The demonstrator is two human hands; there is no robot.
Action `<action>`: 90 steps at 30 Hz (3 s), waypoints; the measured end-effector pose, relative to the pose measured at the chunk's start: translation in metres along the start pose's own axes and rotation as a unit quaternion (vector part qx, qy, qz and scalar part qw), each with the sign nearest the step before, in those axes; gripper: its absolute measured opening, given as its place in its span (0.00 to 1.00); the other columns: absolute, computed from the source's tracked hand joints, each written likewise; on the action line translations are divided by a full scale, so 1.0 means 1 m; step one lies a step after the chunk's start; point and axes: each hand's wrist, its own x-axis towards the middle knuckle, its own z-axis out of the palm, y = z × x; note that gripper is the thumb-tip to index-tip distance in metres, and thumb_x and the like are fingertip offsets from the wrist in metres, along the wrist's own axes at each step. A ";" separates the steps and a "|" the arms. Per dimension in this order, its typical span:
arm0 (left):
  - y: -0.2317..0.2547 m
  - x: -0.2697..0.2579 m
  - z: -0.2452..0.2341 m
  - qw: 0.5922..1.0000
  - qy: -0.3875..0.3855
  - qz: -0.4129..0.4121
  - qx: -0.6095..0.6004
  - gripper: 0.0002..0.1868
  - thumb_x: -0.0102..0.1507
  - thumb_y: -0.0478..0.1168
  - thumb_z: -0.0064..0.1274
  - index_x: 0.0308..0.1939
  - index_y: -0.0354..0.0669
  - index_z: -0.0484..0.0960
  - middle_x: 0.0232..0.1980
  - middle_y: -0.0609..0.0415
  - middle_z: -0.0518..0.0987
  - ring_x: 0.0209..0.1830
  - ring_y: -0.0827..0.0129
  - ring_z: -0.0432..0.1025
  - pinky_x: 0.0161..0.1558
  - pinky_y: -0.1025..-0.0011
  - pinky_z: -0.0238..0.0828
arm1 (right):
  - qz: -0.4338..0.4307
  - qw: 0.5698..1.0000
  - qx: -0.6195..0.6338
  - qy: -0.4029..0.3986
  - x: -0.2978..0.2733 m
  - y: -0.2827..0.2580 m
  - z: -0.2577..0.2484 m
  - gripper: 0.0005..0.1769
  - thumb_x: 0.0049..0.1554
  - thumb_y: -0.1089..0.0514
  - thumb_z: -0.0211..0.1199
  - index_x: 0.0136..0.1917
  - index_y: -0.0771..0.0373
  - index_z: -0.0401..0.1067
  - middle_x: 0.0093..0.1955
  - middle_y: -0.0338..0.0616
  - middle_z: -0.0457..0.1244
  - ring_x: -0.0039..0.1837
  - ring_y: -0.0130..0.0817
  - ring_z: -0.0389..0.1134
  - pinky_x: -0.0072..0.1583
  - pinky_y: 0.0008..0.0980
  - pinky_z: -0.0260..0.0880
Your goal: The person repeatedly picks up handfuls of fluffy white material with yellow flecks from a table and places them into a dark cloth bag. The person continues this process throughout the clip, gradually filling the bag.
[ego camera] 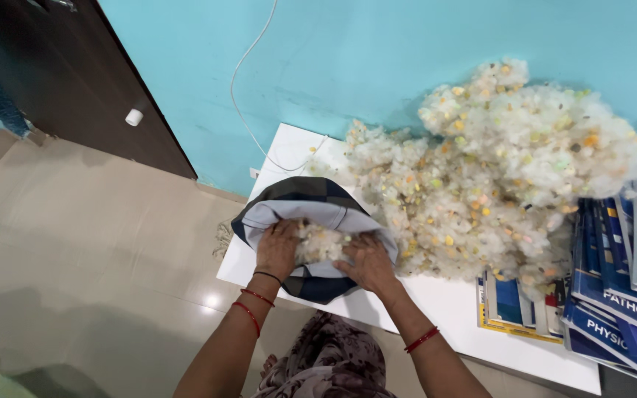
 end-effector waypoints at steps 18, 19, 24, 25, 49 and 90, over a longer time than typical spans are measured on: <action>0.033 0.000 -0.002 0.988 0.100 0.116 0.025 0.27 0.57 0.45 0.55 0.61 0.45 0.77 0.69 0.50 0.72 0.69 0.56 0.62 0.69 0.53 0.50 | -0.219 0.957 -0.013 0.188 -0.010 -0.009 0.000 0.22 0.61 0.56 0.60 0.63 0.73 0.72 0.67 0.59 0.64 0.71 0.56 0.60 0.73 0.52 0.54; 0.028 0.003 0.000 0.993 0.073 0.091 0.031 0.26 0.59 0.49 0.56 0.59 0.44 0.78 0.69 0.49 0.72 0.70 0.56 0.61 0.69 0.53 0.50 | -0.221 0.959 0.006 0.176 -0.010 -0.008 -0.003 0.23 0.61 0.54 0.61 0.63 0.74 0.72 0.66 0.61 0.64 0.71 0.58 0.59 0.71 0.53 0.54; 0.054 0.014 -0.031 0.999 0.013 0.030 0.044 0.09 0.63 0.43 0.52 0.42 0.47 0.86 0.52 0.50 0.83 0.56 0.58 0.76 0.59 0.58 0.69 | -0.125 0.977 0.102 0.142 -0.014 0.002 -0.050 0.16 0.56 0.57 0.63 0.57 0.64 0.76 0.59 0.52 0.68 0.68 0.52 0.63 0.68 0.49 0.63; 0.068 0.020 -0.044 0.999 -0.020 -0.007 0.027 0.10 0.67 0.42 0.50 0.40 0.48 0.87 0.48 0.50 0.85 0.52 0.58 0.79 0.56 0.59 0.73 | -0.136 0.966 0.105 0.191 -0.017 0.010 -0.066 0.17 0.54 0.58 0.63 0.57 0.63 0.77 0.58 0.52 0.69 0.66 0.50 0.65 0.68 0.49 0.64; 0.197 0.234 -0.173 0.774 0.068 -0.075 -0.625 0.67 0.45 0.76 0.56 0.79 0.46 0.51 0.81 0.41 0.49 0.80 0.46 0.47 0.71 0.45 0.53 | 0.157 0.956 -0.027 0.245 -0.034 0.203 -0.154 0.36 0.52 0.32 0.67 0.55 0.67 0.78 0.85 0.53 0.43 0.85 0.62 0.33 0.72 0.77 0.42; 0.174 0.137 -0.177 0.292 0.098 -0.009 -0.951 0.19 0.66 0.39 0.53 0.62 0.42 0.76 0.57 0.52 0.80 0.55 0.63 0.77 0.55 0.59 0.77 | -0.027 0.859 0.186 0.476 -0.075 0.089 -0.272 0.34 0.56 0.41 0.70 0.71 0.54 0.70 0.76 0.46 0.62 0.80 0.45 0.58 0.81 0.54 0.52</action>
